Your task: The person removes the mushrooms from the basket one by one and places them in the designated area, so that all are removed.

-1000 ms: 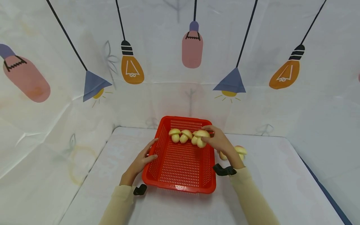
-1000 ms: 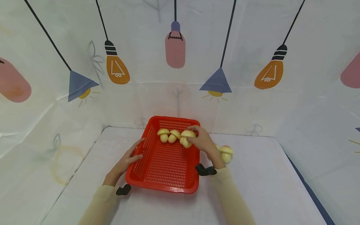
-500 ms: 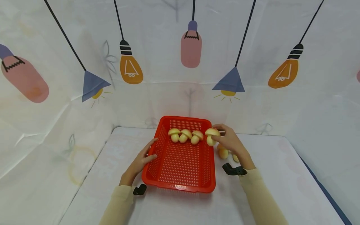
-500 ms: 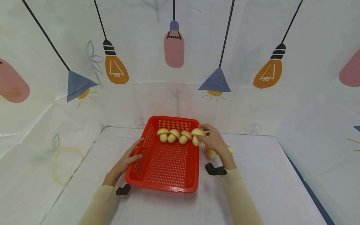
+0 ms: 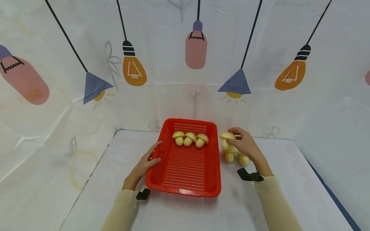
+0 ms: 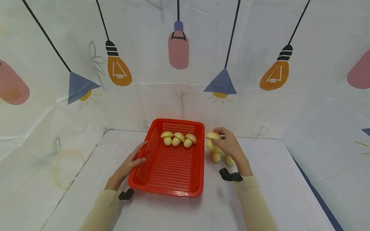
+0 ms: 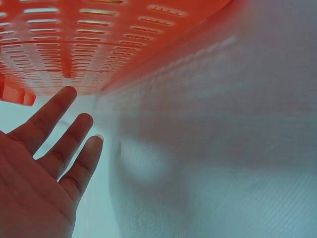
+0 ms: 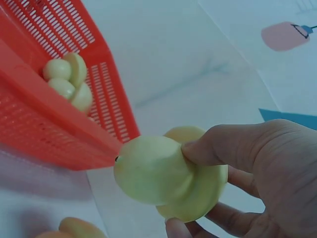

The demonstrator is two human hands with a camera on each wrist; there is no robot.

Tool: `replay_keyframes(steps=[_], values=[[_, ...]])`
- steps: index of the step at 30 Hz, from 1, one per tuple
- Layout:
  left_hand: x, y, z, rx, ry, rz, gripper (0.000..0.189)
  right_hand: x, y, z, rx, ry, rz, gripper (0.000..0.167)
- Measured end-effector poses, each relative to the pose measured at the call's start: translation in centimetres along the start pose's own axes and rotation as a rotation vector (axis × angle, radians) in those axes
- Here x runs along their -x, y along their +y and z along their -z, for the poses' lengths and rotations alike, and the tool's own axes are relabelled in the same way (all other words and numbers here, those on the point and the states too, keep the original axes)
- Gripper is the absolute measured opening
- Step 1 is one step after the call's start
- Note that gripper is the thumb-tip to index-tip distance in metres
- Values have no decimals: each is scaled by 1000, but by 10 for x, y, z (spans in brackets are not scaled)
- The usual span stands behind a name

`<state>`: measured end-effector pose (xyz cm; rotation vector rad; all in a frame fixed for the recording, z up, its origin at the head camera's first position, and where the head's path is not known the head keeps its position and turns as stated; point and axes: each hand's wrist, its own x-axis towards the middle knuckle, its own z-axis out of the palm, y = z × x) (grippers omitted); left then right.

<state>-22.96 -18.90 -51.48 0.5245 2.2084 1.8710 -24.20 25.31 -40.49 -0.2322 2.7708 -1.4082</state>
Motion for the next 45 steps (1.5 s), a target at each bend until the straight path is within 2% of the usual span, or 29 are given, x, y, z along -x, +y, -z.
replay_keyframes(steps=[6, 15, 26, 33, 45], values=[[-1, 0, 1, 4, -10, -1, 72, 9, 13, 9, 6, 3, -40, 53], [-1, 1, 1, 7, -9, 4, 72, 21, 32, 26, 40, 27, -40, 53], [1, 1, 2, -2, -4, 19, 71, 38, 52, 46, 81, 43, -106, 60], [1, -1, 3, -3, -6, 19, 70, 47, 68, 59, 119, 57, -108, 58], [1, 0, 2, -10, -15, 4, 70, 60, 96, 68, 165, 77, -148, 60]])
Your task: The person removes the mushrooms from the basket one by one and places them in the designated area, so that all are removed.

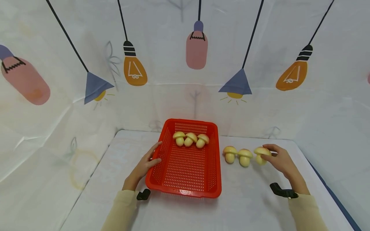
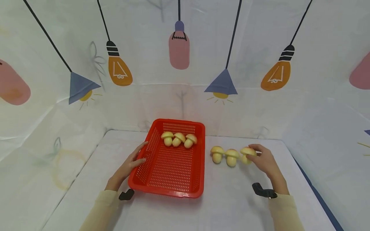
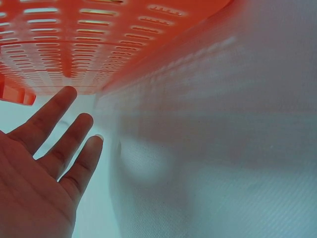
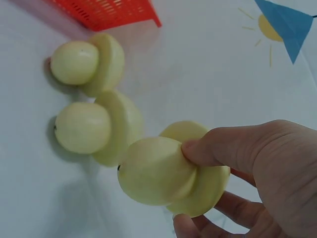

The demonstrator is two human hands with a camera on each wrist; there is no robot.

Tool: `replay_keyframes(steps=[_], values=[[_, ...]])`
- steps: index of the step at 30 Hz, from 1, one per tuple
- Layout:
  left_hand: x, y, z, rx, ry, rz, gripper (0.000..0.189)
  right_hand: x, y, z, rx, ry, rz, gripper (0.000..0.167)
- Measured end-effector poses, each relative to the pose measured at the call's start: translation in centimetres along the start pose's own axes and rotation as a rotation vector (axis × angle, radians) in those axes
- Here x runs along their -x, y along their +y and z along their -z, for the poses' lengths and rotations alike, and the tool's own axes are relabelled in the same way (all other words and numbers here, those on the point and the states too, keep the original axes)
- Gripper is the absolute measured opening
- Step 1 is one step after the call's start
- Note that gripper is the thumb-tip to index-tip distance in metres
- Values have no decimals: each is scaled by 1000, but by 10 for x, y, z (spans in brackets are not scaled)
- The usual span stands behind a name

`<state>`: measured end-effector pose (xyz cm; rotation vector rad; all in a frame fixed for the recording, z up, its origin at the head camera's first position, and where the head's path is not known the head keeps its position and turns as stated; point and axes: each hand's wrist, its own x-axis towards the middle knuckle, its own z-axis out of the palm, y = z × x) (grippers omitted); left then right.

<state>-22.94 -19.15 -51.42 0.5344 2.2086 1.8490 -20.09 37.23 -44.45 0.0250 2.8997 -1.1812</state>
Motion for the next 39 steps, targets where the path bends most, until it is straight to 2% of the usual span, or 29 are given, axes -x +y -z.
replay_keyframes(steps=[21, 39], values=[[1, 1, -2, 0, 14, -7, 71, -3, 30, -9, 22, -53, -22, 58], [1, 2, -2, 8, 15, -8, 70, -6, 36, -17, 32, -58, -27, 57]])
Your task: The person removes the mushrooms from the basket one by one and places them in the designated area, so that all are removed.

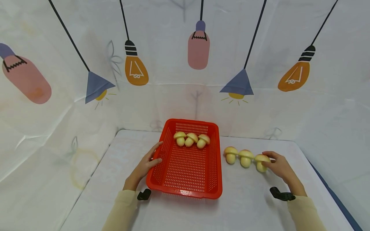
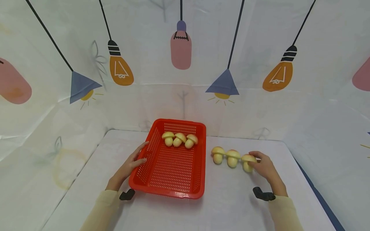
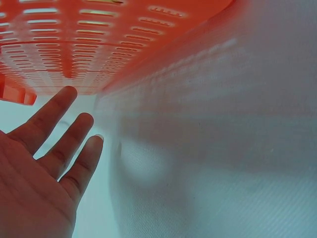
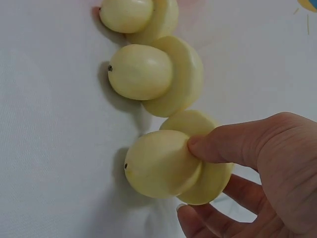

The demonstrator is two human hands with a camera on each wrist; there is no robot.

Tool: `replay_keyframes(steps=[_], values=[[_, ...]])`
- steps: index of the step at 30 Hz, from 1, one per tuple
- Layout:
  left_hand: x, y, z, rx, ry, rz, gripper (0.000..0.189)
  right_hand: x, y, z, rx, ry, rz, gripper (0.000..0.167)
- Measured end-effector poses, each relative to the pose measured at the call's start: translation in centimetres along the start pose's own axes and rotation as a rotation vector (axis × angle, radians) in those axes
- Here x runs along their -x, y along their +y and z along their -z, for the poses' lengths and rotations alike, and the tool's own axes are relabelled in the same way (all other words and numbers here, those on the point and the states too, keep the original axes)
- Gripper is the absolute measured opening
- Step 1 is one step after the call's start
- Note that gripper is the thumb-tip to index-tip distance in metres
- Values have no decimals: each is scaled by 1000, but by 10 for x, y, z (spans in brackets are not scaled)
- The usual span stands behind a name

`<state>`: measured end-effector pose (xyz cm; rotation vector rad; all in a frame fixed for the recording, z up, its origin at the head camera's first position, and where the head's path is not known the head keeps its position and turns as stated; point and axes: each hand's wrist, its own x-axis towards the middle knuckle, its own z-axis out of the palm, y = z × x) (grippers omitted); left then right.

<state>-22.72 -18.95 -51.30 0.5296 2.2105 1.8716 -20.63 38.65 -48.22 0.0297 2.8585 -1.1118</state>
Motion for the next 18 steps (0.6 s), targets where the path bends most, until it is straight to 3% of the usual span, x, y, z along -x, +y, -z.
replay_keyframes(steps=[18], values=[[-1, -1, 0, 5, -5, -11, 71, -1, -1, -1, -6, 8, 0, 56]])
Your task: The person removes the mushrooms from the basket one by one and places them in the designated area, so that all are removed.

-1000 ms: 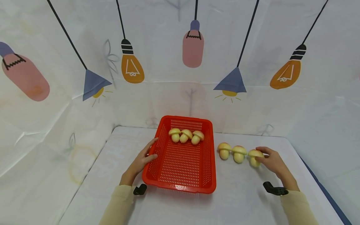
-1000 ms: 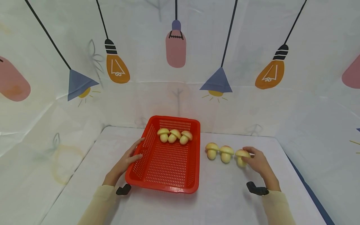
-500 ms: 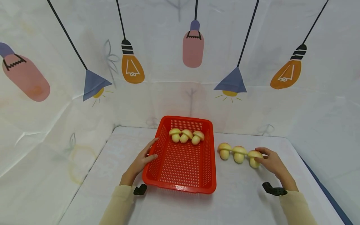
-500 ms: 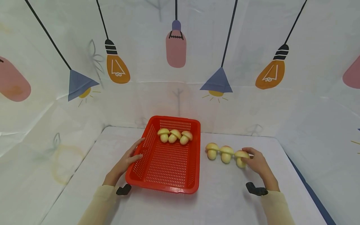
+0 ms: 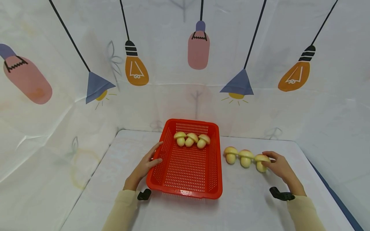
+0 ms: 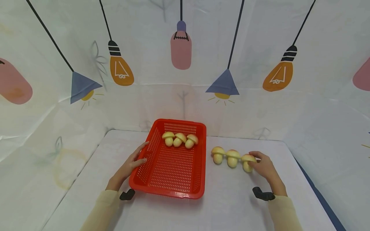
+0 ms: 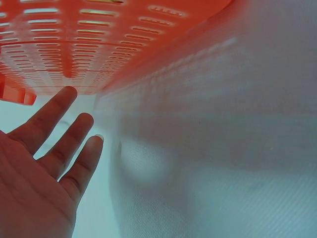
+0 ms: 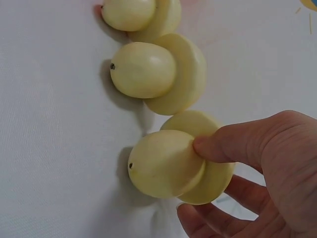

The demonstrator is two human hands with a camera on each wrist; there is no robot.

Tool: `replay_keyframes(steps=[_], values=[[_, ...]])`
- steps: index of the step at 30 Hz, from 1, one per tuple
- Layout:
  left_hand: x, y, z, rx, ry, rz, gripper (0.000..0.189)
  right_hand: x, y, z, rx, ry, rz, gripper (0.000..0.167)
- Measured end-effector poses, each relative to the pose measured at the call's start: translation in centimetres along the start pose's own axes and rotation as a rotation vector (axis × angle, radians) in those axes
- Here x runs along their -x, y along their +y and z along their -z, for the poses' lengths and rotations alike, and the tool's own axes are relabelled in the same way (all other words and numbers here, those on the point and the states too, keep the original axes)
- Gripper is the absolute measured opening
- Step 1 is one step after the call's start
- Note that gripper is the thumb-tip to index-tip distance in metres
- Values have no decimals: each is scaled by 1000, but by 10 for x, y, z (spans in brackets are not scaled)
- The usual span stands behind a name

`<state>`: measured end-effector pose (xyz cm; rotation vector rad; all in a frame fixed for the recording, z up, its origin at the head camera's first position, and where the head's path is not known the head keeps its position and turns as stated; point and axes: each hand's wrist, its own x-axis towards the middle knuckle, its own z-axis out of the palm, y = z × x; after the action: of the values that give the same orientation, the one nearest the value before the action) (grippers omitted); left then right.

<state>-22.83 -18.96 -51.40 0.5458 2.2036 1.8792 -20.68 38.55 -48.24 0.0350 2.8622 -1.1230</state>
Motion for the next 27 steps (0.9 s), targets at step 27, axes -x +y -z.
replay_keyframes(steps=[27], values=[[-1, -2, 1, -24, 9, 12, 71, 0, -3, 6, 14, -30, -2, 67]])
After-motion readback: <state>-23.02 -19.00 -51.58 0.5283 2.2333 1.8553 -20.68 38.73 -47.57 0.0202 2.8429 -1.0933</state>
